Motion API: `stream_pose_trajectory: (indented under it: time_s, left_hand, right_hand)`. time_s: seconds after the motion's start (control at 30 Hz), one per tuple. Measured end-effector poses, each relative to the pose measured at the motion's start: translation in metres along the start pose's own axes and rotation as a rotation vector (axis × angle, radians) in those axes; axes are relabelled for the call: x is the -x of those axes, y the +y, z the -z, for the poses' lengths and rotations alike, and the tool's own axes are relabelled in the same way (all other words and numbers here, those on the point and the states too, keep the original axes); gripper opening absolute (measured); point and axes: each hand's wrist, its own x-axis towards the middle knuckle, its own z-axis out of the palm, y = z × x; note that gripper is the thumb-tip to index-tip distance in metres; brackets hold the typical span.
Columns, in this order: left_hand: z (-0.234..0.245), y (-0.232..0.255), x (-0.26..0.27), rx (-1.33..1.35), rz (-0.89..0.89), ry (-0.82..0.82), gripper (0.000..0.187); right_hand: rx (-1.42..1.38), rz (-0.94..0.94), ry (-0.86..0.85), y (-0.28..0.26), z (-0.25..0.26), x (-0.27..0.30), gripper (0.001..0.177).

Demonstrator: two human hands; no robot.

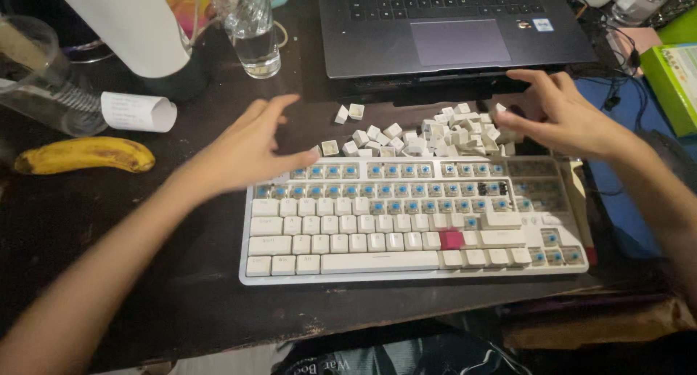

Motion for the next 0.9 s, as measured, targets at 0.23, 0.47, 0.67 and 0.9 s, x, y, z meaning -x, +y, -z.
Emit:
stream_pose_trajectory:
  time_s: [0.23,0.47,0.67,0.9]
  left_hand:
    - [-0.010,0.019,-0.070,-0.103,-0.188,-0.206,0.120]
    - [-0.036,0.034,-0.087,-0.017,-0.289,-0.185,0.096]
    - [-0.034,0.031,-0.073,0.077,-0.233,-0.169,0.083]
    - [-0.014,-0.009,-0.058,-0.032,-0.297,-0.088,0.073]
  right_hand:
    - [0.166,-0.031,-0.228,-0.004,-0.007,-0.017,0.121]
    - [0.196,-0.082,-0.346,-0.062,-0.012,-0.022,0.107]
    - [0.082,0.055,-0.360,-0.113,-0.016,-0.023,0.091]
    - [0.047,0.339,-0.361,-0.149,-0.037,-0.043,0.080]
